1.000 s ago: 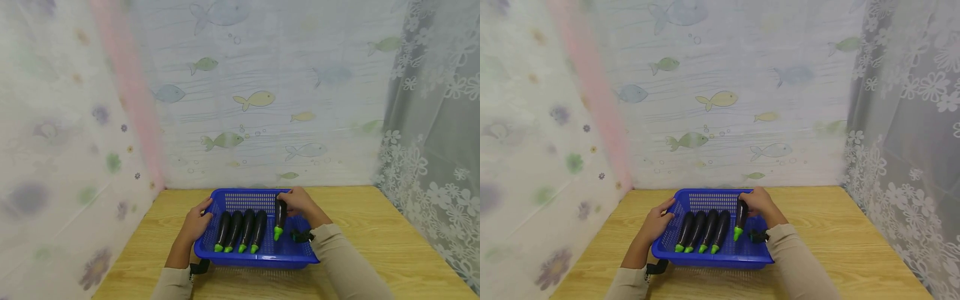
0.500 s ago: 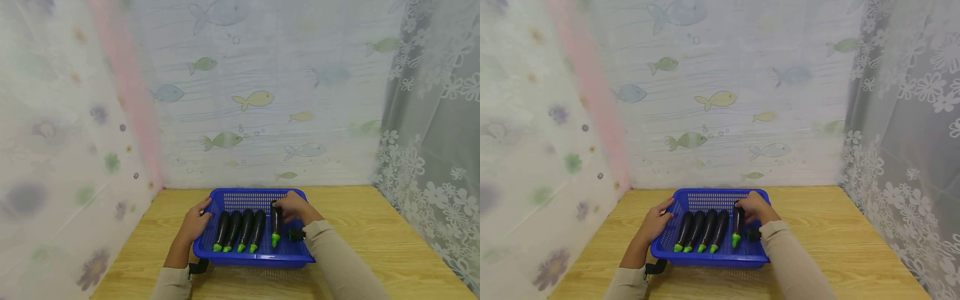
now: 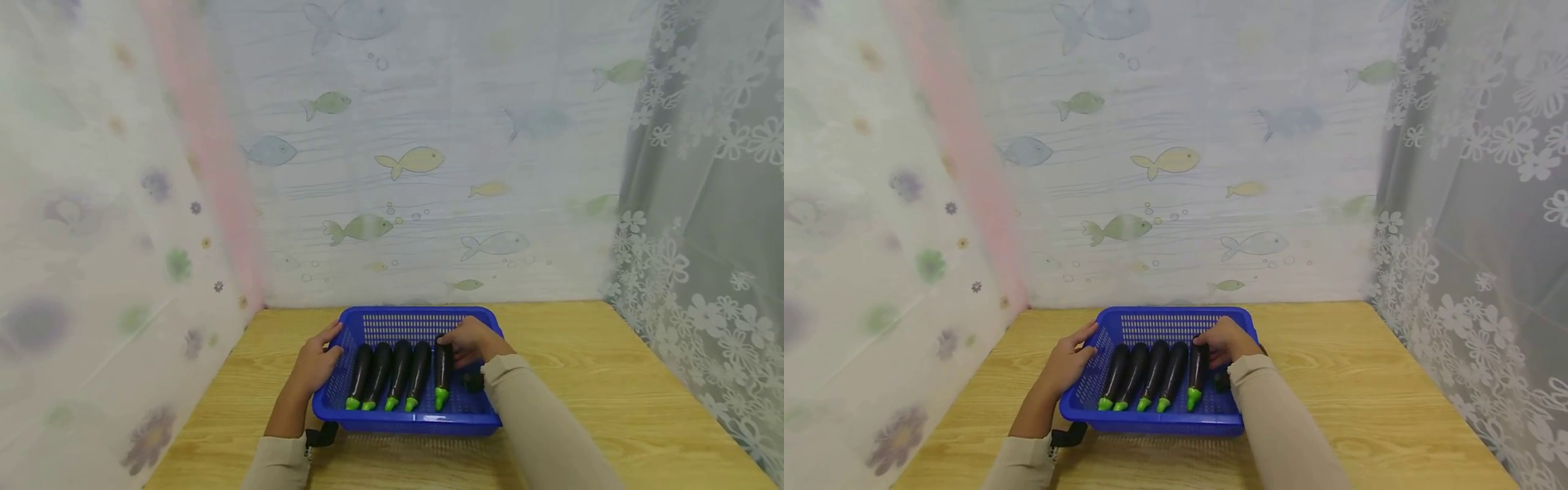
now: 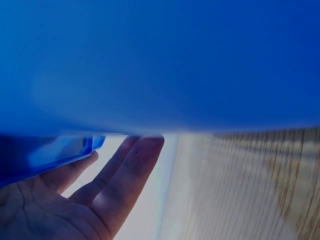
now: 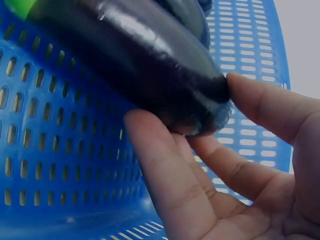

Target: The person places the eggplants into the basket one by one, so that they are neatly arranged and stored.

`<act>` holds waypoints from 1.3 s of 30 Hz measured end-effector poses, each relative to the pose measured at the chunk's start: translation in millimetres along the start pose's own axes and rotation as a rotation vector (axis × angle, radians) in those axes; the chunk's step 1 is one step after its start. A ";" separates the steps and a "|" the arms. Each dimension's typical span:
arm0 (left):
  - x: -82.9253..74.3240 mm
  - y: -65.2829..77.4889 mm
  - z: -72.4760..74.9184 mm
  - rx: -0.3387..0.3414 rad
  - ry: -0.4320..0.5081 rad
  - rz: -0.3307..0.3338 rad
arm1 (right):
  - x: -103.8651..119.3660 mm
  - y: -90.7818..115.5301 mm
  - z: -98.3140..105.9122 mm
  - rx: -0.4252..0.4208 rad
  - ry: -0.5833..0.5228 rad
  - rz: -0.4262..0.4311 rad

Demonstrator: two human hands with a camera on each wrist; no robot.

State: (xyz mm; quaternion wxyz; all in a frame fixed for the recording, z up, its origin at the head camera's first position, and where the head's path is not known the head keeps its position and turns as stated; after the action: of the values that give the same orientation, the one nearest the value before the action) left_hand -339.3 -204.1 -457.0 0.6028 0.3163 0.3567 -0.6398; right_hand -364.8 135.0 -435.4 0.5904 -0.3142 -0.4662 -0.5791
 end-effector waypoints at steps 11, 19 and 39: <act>2.9 -1.8 -0.1 -0.001 -0.003 -0.009 | 0.4 -2.7 -2.4 0.019 0.023 -0.026; 2.8 -1.1 -0.4 -0.002 -0.005 -0.013 | 0.6 -1.3 -1.9 0.014 0.062 -0.011; 0.3 0.4 -0.1 -0.005 -0.005 -0.007 | -4.4 -7.6 0.3 0.018 0.131 0.006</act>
State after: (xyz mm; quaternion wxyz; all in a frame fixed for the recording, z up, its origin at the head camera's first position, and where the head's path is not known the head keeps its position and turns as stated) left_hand -338.9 -204.2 -457.3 0.6025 0.3118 0.3578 -0.6417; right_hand -371.8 136.0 -440.6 0.6241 -0.2717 -0.4309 -0.5924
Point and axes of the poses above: each hand's wrist, its own y-axis away from the middle knuckle, its own z-axis out of the back of the hand, x = y × z, the point moved 1 cm from there along -y, towards the middle knuckle, and after that the axes turned 9 degrees about z, right-handed, at the moved point
